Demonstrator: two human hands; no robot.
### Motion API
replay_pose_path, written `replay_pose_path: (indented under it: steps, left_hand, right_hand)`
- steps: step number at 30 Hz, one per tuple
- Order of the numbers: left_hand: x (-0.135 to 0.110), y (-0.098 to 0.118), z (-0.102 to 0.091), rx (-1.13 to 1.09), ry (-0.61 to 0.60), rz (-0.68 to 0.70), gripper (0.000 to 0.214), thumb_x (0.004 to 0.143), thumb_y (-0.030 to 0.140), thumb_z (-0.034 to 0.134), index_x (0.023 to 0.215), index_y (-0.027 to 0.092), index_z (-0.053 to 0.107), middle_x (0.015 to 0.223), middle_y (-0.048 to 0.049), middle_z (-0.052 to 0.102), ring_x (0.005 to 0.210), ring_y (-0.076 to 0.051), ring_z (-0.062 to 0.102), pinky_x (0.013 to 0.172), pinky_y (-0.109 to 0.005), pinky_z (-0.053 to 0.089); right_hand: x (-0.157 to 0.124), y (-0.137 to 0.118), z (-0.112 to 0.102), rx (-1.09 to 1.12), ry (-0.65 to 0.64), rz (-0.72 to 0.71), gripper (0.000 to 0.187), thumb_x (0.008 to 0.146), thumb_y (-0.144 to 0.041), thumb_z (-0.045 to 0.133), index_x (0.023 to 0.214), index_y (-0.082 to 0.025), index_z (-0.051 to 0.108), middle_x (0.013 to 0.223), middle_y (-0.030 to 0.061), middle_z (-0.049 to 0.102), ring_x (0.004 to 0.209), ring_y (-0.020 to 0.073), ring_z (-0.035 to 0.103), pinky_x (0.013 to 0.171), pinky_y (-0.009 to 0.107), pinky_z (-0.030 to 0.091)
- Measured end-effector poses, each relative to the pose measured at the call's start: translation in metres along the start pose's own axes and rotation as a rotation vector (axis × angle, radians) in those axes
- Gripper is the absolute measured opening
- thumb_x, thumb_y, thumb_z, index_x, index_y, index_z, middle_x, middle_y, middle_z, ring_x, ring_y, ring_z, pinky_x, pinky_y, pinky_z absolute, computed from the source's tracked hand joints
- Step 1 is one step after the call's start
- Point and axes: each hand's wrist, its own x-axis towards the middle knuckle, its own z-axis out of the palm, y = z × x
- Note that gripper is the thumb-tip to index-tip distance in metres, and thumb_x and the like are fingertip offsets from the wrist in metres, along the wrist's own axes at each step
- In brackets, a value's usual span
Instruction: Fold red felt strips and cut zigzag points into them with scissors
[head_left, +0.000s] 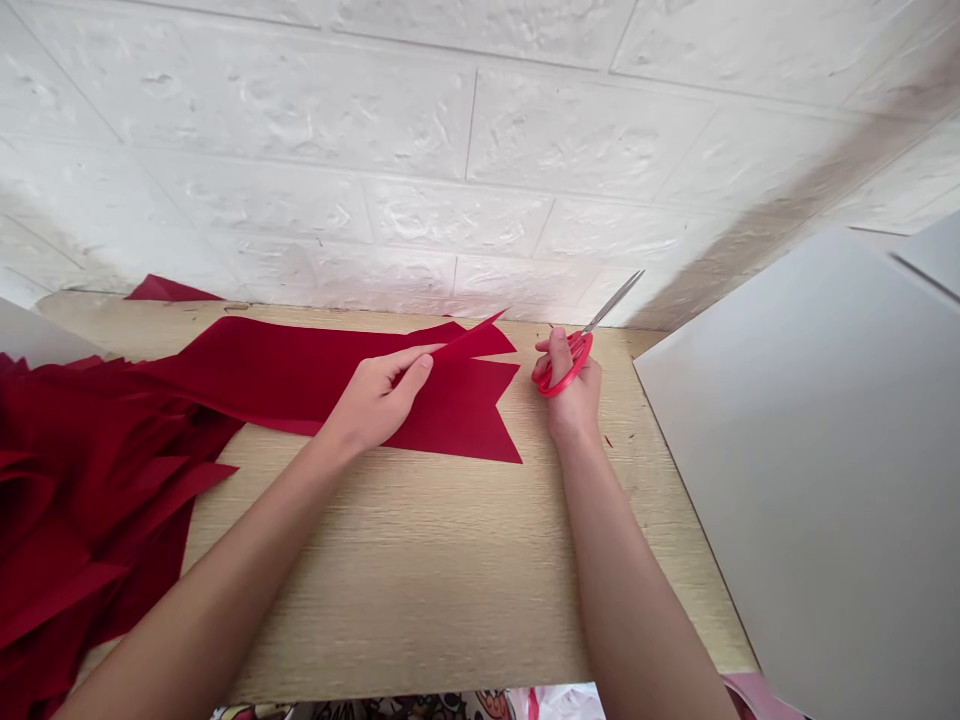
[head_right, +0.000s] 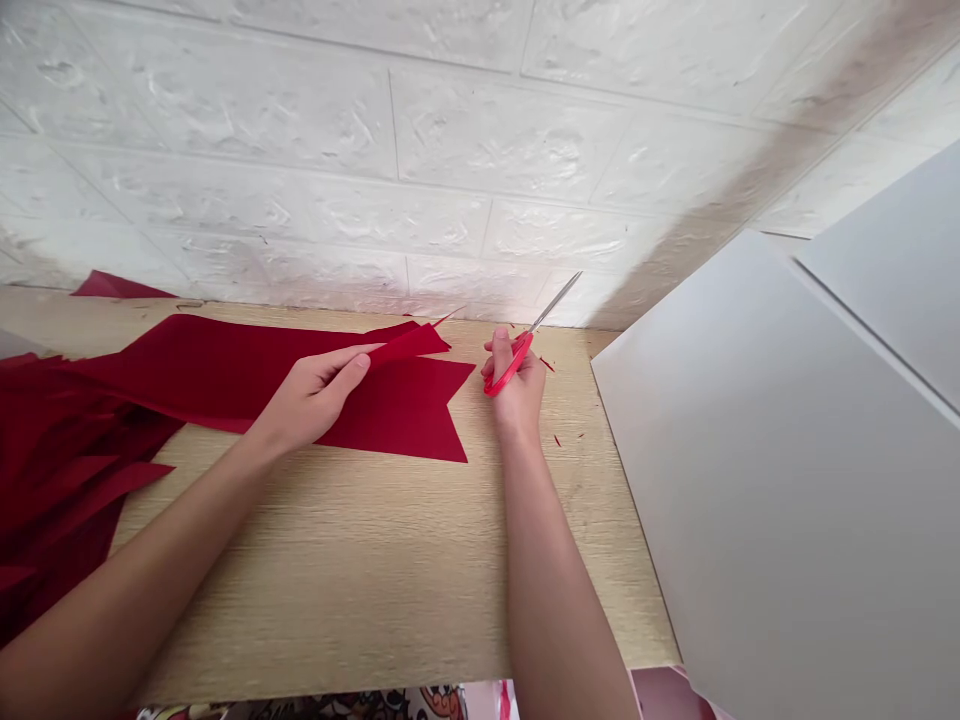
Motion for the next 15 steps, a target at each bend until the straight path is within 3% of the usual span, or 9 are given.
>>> replay_pose_path:
  steps: [2,5,7,11,15]
  left_hand:
    - [-0.002,-0.002,-0.002,-0.025,0.001,0.021,0.049,0.103,0.049,0.042,0.138,0.022,0.065,0.122,-0.0047,0.075,0.108,-0.025,0.070,0.094,-0.038,0.057]
    - [-0.005,-0.009,-0.005,0.041,-0.021,0.162,0.044,0.104,0.042,0.044,0.133,0.021,0.068,0.131,-0.0065,0.071,0.122,-0.024,0.065,0.106,-0.038,0.051]
    - [-0.007,-0.014,-0.008,0.178,-0.089,0.309,0.040,0.103,0.035,0.045,0.128,0.020,0.071,0.133,-0.0074,0.070,0.130,-0.024,0.060,0.113,-0.040,0.046]
    - [-0.011,-0.021,-0.011,0.485,-0.284,0.512,0.034,0.099,0.033,0.050,0.118,0.021,0.075,0.129,-0.0079,0.071,0.126,-0.027,0.060,0.110,-0.047,0.046]
    - [-0.013,-0.022,-0.009,0.597,-0.357,0.512,0.039,0.095,0.045,0.059,0.124,0.023,0.071,0.134,-0.0102,0.064,0.126,-0.030,0.055,0.108,-0.051,0.045]
  right_hand:
    - [0.000,-0.003,-0.001,-0.054,-0.003,0.008,0.051,0.079,-0.074,0.065,0.073,-0.023,0.062,0.054,-0.0038,0.051,0.053,0.0142,0.044,0.054,0.029,0.038]
    - [-0.001,-0.012,-0.009,-0.204,-0.049,0.043,0.054,0.080,-0.076,0.060,0.076,-0.022,0.062,0.057,-0.0027,0.052,0.053,0.0148,0.045,0.055,0.030,0.038]
    - [-0.003,-0.022,-0.017,-0.430,-0.108,0.065,0.055,0.081,-0.077,0.058,0.073,-0.022,0.060,0.058,-0.0012,0.054,0.056,0.0158,0.048,0.057,0.030,0.038]
    - [-0.010,-0.042,-0.029,-1.165,-0.167,0.154,0.049,0.080,-0.071,0.063,0.069,-0.023,0.060,0.070,0.0053,0.064,0.070,0.0235,0.059,0.061,0.033,0.037]
    - [-0.017,-0.049,-0.034,-1.385,-0.157,0.320,0.042,0.084,-0.065,0.056,0.089,-0.026,0.069,0.089,0.0097,0.073,0.084,0.0297,0.067,0.066,0.036,0.041]
